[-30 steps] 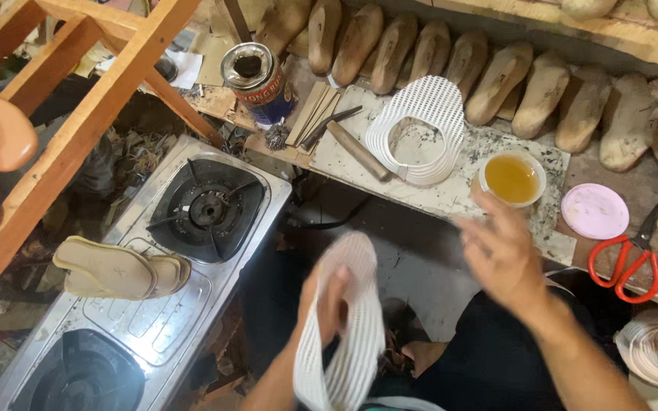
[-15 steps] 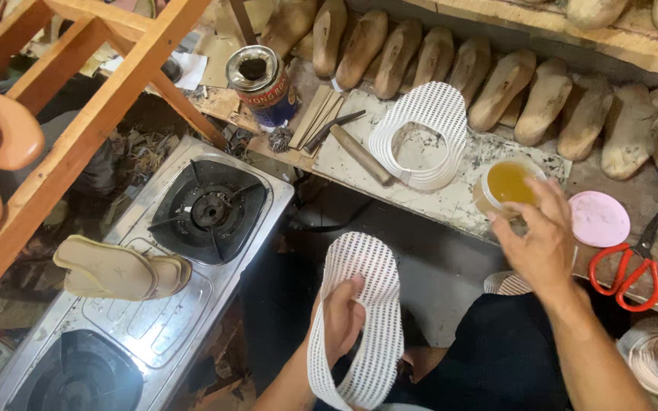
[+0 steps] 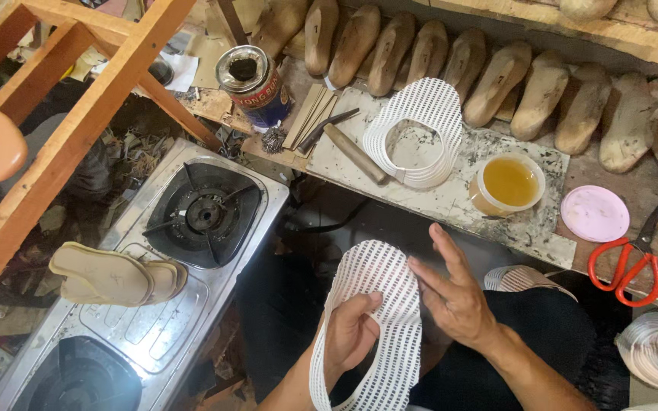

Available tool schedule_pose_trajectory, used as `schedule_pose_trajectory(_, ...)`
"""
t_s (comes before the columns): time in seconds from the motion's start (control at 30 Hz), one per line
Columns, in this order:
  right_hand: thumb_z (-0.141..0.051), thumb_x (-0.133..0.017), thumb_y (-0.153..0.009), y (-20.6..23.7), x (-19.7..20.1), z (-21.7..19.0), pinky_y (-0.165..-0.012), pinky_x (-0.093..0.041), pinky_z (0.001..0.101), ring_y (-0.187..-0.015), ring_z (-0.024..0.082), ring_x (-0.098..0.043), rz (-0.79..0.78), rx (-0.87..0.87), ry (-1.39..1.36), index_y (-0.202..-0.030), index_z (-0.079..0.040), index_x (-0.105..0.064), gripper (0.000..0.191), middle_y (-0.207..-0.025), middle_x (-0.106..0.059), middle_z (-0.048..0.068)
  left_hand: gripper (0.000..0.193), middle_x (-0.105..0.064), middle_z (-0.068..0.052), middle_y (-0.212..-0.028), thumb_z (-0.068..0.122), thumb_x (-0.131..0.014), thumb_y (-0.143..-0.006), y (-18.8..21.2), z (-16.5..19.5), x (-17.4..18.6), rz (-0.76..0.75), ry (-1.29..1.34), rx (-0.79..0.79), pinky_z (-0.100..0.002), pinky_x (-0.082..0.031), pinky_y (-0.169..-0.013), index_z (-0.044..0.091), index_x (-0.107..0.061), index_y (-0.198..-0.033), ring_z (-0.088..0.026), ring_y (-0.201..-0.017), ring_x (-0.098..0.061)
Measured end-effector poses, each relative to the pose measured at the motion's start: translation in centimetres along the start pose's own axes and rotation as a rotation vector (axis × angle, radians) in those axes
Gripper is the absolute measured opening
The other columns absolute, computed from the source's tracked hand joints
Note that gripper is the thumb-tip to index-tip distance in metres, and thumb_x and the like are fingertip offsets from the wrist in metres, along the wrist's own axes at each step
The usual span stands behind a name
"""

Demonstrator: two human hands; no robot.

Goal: The person holds a white mesh shoe upper and repeatedly stretches and presses it over a wooden block, dipping a hand into a cup of yellow liquid between stretches and smoothing the upper's edges by hand. The upper remains in hand throughout as it is worked into shape.

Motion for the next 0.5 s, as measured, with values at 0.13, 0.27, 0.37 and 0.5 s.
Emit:
schedule_pose_trajectory(0.13, 0.010, -0.066, -0.076, -0.8, 1.0, 0.4, -0.122, -0.034, 0.0485, -0.152, 0.040, -0.034, -0.020, 0.032, 0.020, -0.127, -0.016, -0.069, 0.057, -0.163, -0.033, 0.021, 0.047, -0.066, -0.021, -0.127, -0.002, -0.049, -0.095, 0.5, 0.8, -0.1, -0.060, 0.001, 0.025, -0.043, -0.059, -0.099, -0.006, -0.051, -0.141, -0.028, -0.114, -0.070)
schedule_pose_trajectory(0.27, 0.010, -0.064, -0.080, -1.0, 1.8, -0.4, -0.120, -0.041, 0.0442, -0.151, 0.040, -0.036, 0.032, -0.001, 0.001, -0.129, -0.013, -0.067, 0.054, -0.163, -0.032, 0.022, 0.045, -0.067, -0.022, -0.125, -0.004, -0.050, -0.094, 0.7, 1.2, -0.4, -0.070, -0.031, 0.007, -0.044, -0.061, -0.097, -0.006, -0.051, -0.140, -0.028, -0.113, -0.071)
schedule_pose_trajectory(0.37, 0.008, -0.068, -0.074, -1.3, 1.9, -0.8, -0.121, -0.036, 0.0480, -0.148, 0.040, -0.039, -0.044, 0.104, 0.124, -0.124, -0.016, -0.072, 0.056, -0.158, -0.038, 0.017, 0.043, -0.068, -0.022, -0.123, -0.002, -0.051, -0.096, 0.8, 1.1, -0.5, -0.092, -0.044, -0.012, -0.044, -0.062, -0.094, -0.006, -0.051, -0.139, -0.029, -0.111, -0.071)
schedule_pose_trajectory(0.5, 0.009, -0.068, -0.070, -1.4, 2.1, -0.9, -0.118, -0.036, 0.0506, -0.148, 0.043, -0.038, -0.066, -0.052, 0.214, -0.121, -0.015, -0.073, 0.056, -0.157, -0.040, 0.020, 0.042, -0.068, -0.024, -0.123, -0.001, -0.053, -0.098, 0.6, 0.9, -0.4, -0.093, -0.053, -0.013, -0.043, -0.061, -0.092, -0.009, -0.051, -0.139, -0.031, -0.110, -0.071)
Point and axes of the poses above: each hand's wrist, its own y-axis away from the middle knuckle, its own x-axis out of the back of the hand, z = x × y, the point moved 1 cm from there along -y, towards the middle knuckle
